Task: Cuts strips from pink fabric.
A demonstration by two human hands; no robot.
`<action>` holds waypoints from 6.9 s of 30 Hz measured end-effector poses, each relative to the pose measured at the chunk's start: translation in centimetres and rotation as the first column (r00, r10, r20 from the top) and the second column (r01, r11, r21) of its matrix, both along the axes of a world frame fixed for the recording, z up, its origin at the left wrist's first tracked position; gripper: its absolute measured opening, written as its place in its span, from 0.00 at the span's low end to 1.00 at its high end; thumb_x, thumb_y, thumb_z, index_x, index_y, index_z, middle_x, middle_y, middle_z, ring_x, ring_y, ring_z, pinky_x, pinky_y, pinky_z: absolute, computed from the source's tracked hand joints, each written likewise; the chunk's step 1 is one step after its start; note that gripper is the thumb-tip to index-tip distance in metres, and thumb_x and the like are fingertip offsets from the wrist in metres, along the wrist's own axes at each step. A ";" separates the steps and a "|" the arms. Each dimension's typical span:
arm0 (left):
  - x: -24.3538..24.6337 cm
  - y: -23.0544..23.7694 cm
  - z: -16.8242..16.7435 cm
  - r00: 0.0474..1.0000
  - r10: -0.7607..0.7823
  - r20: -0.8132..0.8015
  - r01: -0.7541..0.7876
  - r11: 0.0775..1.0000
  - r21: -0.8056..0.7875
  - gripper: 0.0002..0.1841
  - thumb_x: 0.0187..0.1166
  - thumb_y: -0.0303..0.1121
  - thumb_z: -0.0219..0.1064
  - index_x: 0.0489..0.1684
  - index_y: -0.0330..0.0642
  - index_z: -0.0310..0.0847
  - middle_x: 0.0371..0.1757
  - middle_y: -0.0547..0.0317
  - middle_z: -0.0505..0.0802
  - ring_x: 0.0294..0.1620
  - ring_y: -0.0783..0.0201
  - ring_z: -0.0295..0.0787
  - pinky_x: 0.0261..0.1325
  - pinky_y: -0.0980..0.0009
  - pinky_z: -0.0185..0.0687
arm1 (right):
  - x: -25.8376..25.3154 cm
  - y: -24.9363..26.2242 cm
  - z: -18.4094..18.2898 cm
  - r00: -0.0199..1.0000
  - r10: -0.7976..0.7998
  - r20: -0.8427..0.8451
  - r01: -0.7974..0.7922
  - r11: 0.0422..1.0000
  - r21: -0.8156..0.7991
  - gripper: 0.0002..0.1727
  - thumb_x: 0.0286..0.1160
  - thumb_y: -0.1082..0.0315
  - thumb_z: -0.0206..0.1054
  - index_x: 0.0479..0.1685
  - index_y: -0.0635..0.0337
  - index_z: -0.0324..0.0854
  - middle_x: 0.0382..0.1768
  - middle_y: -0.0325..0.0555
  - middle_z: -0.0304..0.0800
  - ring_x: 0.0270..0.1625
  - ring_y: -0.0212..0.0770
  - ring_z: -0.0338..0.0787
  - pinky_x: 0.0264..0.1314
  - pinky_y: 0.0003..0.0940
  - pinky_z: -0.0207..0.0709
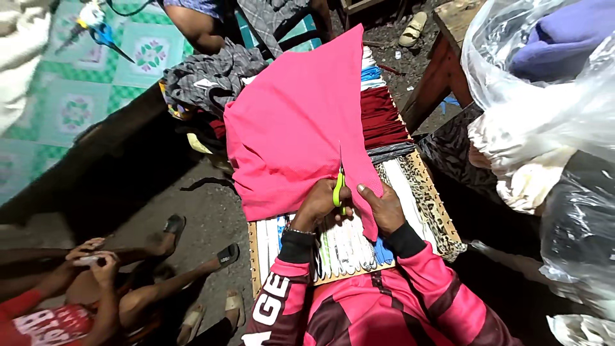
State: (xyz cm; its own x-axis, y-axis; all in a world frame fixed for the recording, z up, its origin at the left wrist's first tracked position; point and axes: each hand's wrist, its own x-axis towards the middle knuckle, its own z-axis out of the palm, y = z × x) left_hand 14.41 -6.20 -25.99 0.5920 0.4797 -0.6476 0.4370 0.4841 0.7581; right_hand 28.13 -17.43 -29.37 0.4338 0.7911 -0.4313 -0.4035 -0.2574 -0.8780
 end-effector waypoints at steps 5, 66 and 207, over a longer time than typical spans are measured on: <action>0.2 0.7 -0.1 1.000 -0.013 0.005 0.013 0.999 0.048 0.09 0.80 0.31 0.66 0.34 0.33 0.81 0.20 0.48 0.90 0.13 0.65 0.85 0.15 0.74 0.77 | 0.1 0.1 -0.3 1.000 0.000 -0.012 0.001 1.000 0.017 0.13 0.80 0.65 0.72 0.57 0.60 0.86 0.42 0.49 0.96 0.43 0.41 0.96 0.50 0.40 0.92; 6.2 9.4 -0.4 0.996 -0.079 -0.035 0.081 0.994 0.071 0.13 0.87 0.31 0.60 0.33 0.32 0.80 0.21 0.51 0.91 0.13 0.67 0.83 0.14 0.75 0.77 | 1.5 -0.8 1.6 0.999 -0.007 0.045 0.007 1.000 -0.014 0.15 0.76 0.65 0.74 0.57 0.61 0.86 0.43 0.45 0.96 0.47 0.35 0.95 0.55 0.36 0.91; 8.7 19.7 0.3 0.938 -0.257 -0.232 0.297 0.942 0.157 0.11 0.88 0.35 0.63 0.47 0.35 0.85 0.31 0.56 0.95 0.15 0.73 0.83 0.15 0.79 0.74 | -2.6 -12.5 2.0 0.955 0.272 0.118 -0.260 0.960 -0.105 0.19 0.72 0.53 0.74 0.55 0.55 0.89 0.44 0.33 0.97 0.50 0.23 0.94 0.60 0.28 0.88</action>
State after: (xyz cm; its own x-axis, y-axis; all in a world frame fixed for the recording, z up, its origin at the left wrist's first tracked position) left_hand 23.12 13.50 -25.67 0.5822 0.4400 -0.6837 0.6891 0.1793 0.7022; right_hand 25.49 -29.90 -27.34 0.2694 0.8474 -0.4575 -0.1940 -0.4176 -0.8877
